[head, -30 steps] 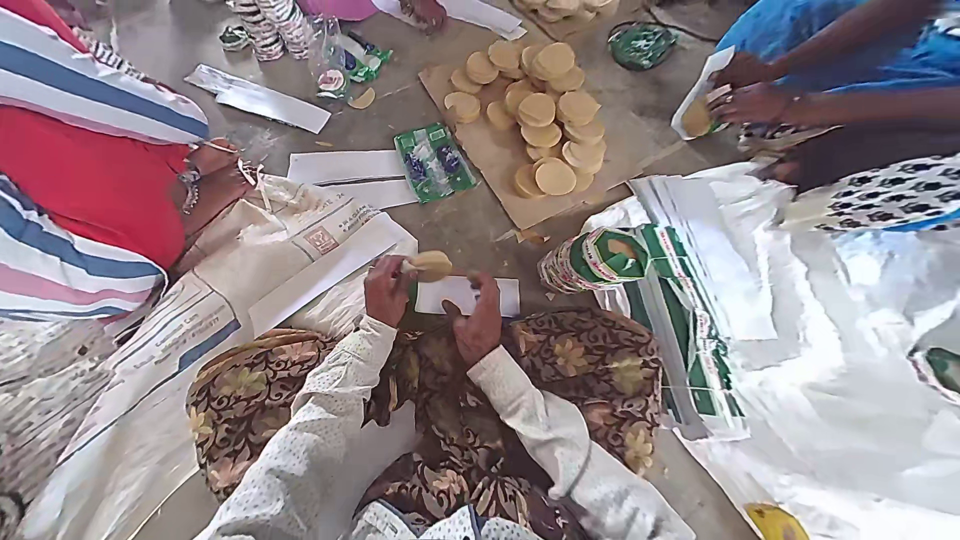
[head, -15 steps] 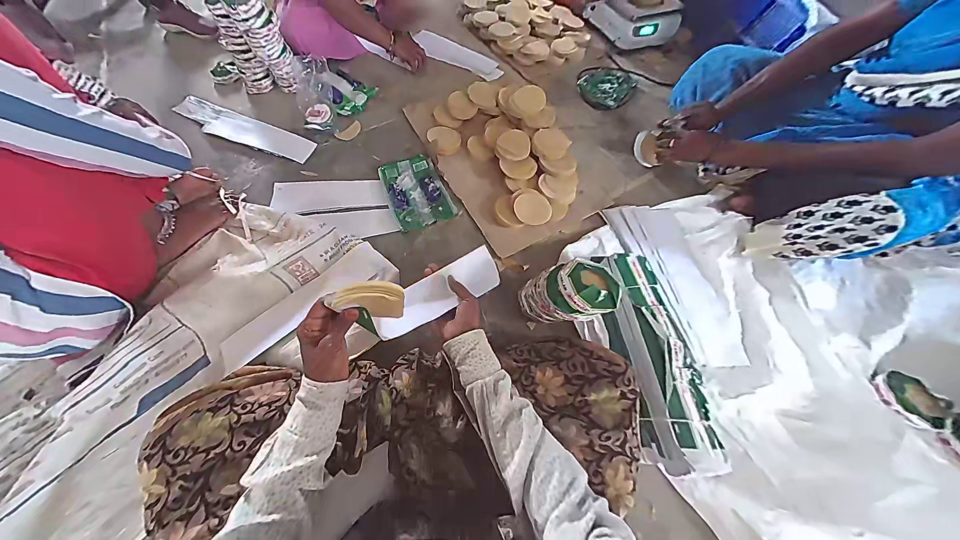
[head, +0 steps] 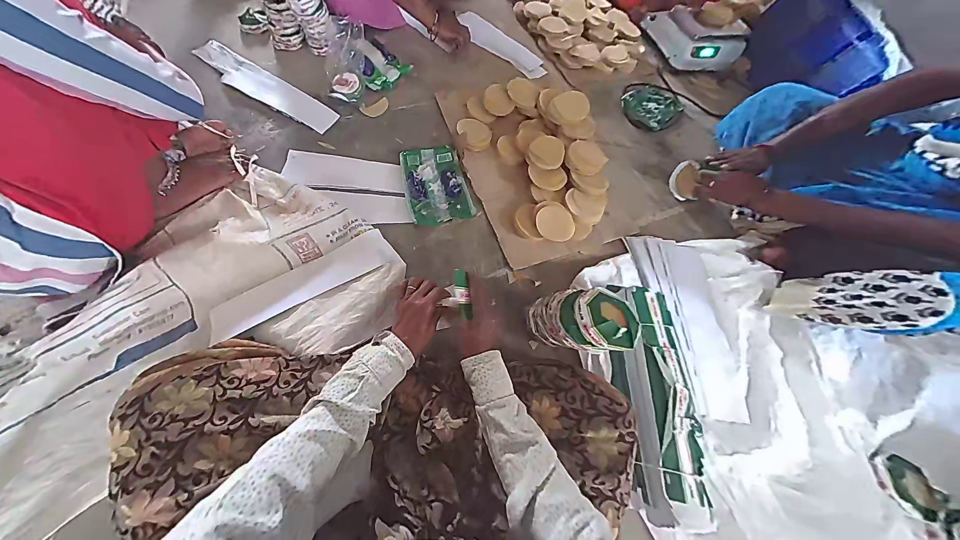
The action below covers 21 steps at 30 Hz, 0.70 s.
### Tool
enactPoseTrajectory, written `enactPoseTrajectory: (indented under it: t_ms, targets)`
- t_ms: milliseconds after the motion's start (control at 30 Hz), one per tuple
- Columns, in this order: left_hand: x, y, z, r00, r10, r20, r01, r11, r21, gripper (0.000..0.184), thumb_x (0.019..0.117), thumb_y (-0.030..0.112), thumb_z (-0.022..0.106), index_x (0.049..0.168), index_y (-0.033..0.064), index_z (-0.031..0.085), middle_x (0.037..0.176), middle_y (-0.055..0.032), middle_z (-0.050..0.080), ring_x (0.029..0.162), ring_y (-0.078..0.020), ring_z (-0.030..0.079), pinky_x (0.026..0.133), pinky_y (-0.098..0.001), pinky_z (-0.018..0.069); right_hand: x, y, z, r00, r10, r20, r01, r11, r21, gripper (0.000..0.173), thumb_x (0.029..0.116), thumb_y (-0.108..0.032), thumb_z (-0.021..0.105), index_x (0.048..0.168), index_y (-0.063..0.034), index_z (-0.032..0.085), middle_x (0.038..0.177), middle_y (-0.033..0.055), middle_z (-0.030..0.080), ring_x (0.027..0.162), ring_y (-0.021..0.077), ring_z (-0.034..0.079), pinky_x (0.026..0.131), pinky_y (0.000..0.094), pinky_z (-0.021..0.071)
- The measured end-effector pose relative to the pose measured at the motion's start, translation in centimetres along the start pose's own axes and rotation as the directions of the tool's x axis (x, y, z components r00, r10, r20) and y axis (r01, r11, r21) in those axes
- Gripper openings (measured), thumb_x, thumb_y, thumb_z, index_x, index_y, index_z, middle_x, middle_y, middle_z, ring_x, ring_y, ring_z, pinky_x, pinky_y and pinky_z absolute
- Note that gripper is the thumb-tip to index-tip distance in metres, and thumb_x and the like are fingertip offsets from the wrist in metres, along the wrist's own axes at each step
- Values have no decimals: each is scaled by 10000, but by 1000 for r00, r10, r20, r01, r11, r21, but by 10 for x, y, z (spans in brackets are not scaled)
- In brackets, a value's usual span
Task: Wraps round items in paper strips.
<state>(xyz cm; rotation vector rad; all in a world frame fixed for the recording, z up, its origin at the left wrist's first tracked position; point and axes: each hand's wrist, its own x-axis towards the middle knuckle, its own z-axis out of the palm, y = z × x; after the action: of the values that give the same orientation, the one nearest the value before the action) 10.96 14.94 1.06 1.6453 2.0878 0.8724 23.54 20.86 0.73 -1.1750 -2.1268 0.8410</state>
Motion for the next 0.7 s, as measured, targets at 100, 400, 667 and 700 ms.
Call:
enactPoseTrajectory:
  t_ms: [100, 400, 667, 700]
  targets:
    - [0, 1, 12, 988, -119, -98, 102, 980, -168, 450, 870, 64, 710, 1283, -91, 621, 1220, -236, 689, 1265, -440, 569, 1156, -620, 302, 1, 5, 9, 987, -152, 56, 160, 971, -180, 833, 692, 215, 653, 1489, 26, 498, 1549, 319, 424, 1344, 500, 531, 984, 572, 548]
    - [4, 0, 30, 938, -335, -93, 274, 877, -395, 769, 840, 14, 699, 1538, -29, 381, 1441, -266, 541, 1386, -417, 464, 1197, -504, 332, 1, -4, 9, 961, -52, 272, 166, 896, -412, 819, 813, 164, 607, 1574, -61, 401, 1624, 349, 250, 1450, 575, 337, 1074, 622, 452]
    - [11, 9, 22, 850, -527, 19, 296, 445, -845, 442, 1104, 157, 345, 1478, -42, 473, 1435, -302, 498, 1363, -340, 461, 1154, -415, 372, -21, -7, 5, 921, -272, 278, 384, 749, -540, 688, 853, 108, 579, 1515, -64, 507, 1561, 306, 418, 1426, 559, 396, 1099, 799, 255]
    - [9, 7, 23, 888, -459, -36, 265, 574, -775, 441, 1076, 79, 378, 1484, -69, 452, 1404, -323, 527, 1364, -368, 473, 1177, -418, 351, -25, -5, 4, 915, -278, 291, 399, 725, -561, 707, 848, 112, 579, 1523, -84, 501, 1572, 279, 420, 1436, 538, 396, 1103, 795, 247]
